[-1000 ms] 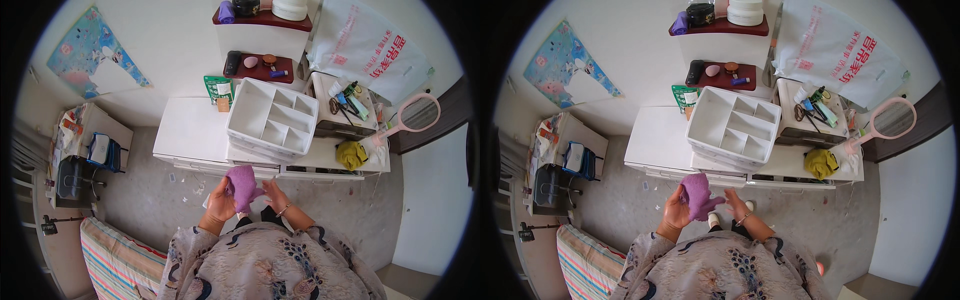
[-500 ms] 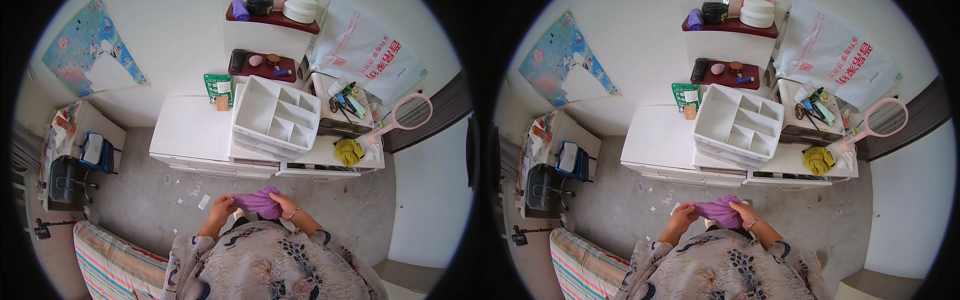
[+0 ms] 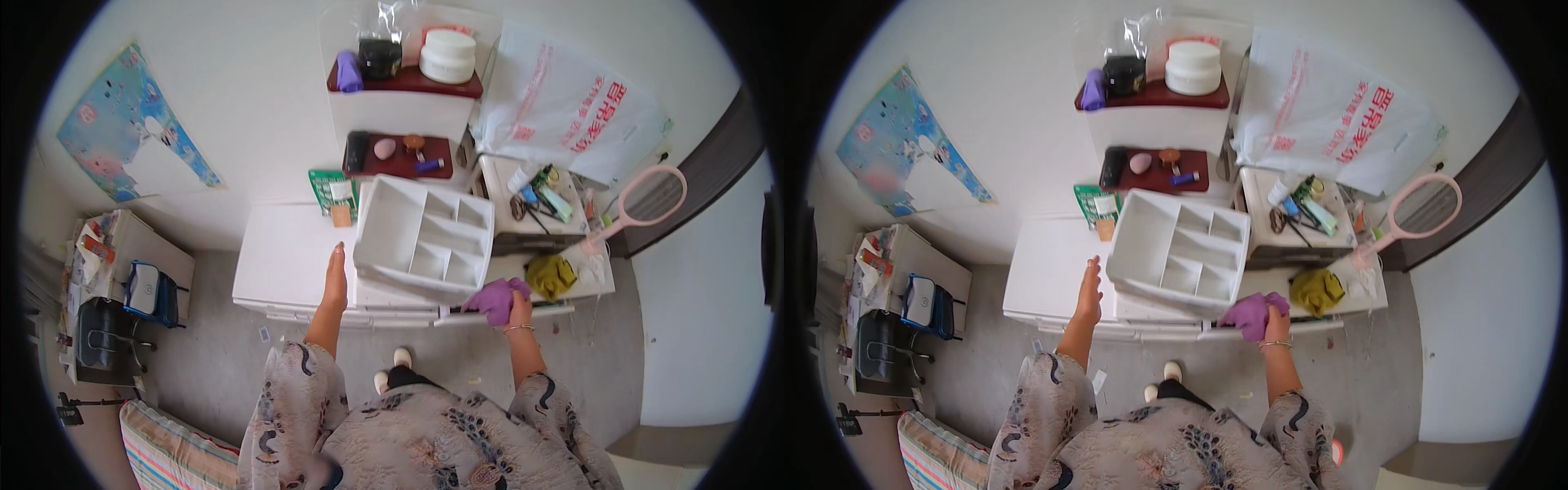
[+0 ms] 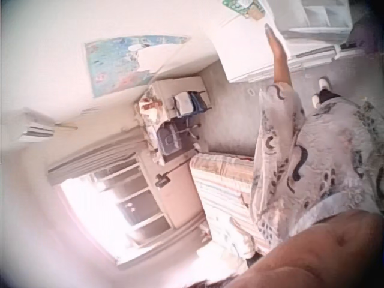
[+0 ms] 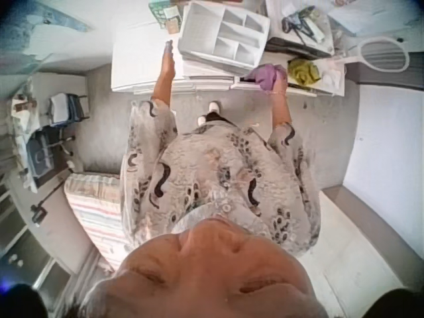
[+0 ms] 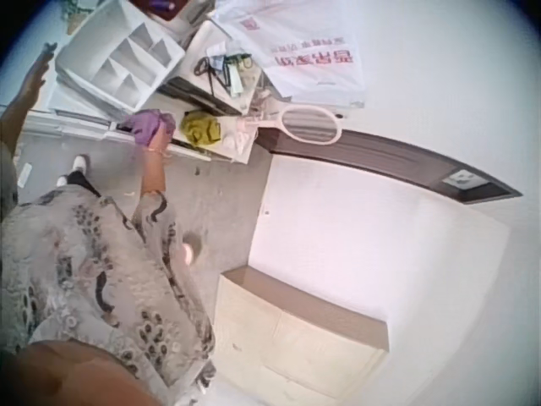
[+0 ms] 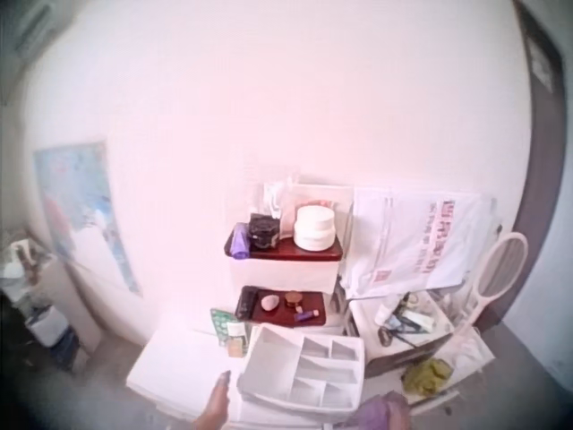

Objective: The person cleans a white plastic compartmentalized organizer with a purple cloth. They then pick up various cosmetic items, including bottles, tubes, and a compact, from a nearby surface and place them into the organizer's compartments. The person handles each item individually, wiping some with the cloth before arranging them.

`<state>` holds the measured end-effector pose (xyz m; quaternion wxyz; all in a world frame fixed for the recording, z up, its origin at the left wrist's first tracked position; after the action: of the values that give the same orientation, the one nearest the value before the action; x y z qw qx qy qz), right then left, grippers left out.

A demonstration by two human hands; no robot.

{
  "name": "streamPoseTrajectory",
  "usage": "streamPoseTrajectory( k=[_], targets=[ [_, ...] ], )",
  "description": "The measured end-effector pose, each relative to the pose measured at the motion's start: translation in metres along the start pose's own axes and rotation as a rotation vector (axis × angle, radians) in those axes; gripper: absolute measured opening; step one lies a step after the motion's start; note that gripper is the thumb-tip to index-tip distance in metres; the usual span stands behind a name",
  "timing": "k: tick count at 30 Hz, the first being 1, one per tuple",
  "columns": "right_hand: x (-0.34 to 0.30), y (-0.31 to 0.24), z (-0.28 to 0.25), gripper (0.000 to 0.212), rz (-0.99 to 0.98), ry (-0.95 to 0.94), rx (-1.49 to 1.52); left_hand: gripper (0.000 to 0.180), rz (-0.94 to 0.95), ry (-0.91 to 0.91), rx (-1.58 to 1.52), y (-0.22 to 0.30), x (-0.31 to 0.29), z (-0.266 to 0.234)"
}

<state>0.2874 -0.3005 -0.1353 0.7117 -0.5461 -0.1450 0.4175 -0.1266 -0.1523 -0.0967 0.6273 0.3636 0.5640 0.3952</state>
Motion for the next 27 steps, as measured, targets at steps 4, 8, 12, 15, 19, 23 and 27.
streamPoseTrajectory(
  k=[4,8,12,15,19,23,27],
  targets=[
    [0.078,0.049,0.021,0.052,0.383,-0.058,-0.102,0.076,-0.096,-0.030,0.073,-0.008,0.081,0.024],
    [0.098,0.069,0.070,0.051,0.633,-0.306,-0.151,0.062,-0.213,-0.194,-0.165,-0.012,0.103,0.051],
    [0.100,0.078,0.077,0.044,0.676,-0.361,-0.228,0.048,-0.218,-0.243,-0.263,-0.016,0.105,0.044],
    [0.051,0.079,0.112,0.040,0.786,-0.288,-0.176,0.047,-0.204,-0.201,-0.280,-0.020,0.100,0.004],
    [0.017,0.149,0.138,0.039,0.949,-0.347,0.048,0.046,-0.069,-0.255,-0.301,0.000,0.095,-0.081],
    [-0.028,0.182,0.282,0.034,0.743,-0.483,-0.059,0.044,0.033,-0.147,-0.347,0.020,0.091,-0.242],
    [-0.052,0.256,0.429,0.037,0.699,-0.578,-0.291,0.041,0.019,-0.016,-0.379,0.034,0.122,-0.397]
  ],
)
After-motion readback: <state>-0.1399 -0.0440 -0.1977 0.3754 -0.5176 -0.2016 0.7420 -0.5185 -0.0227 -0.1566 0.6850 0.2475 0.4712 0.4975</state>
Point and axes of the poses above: each hand's wrist, its own x-axis towards the middle knuckle, its own z-axis out of the palm, y = z × x, the point moved 7 cm from there along x, towards the middle knuckle, and after that the axes turned 1 degree about y, right-handed, at the moved point
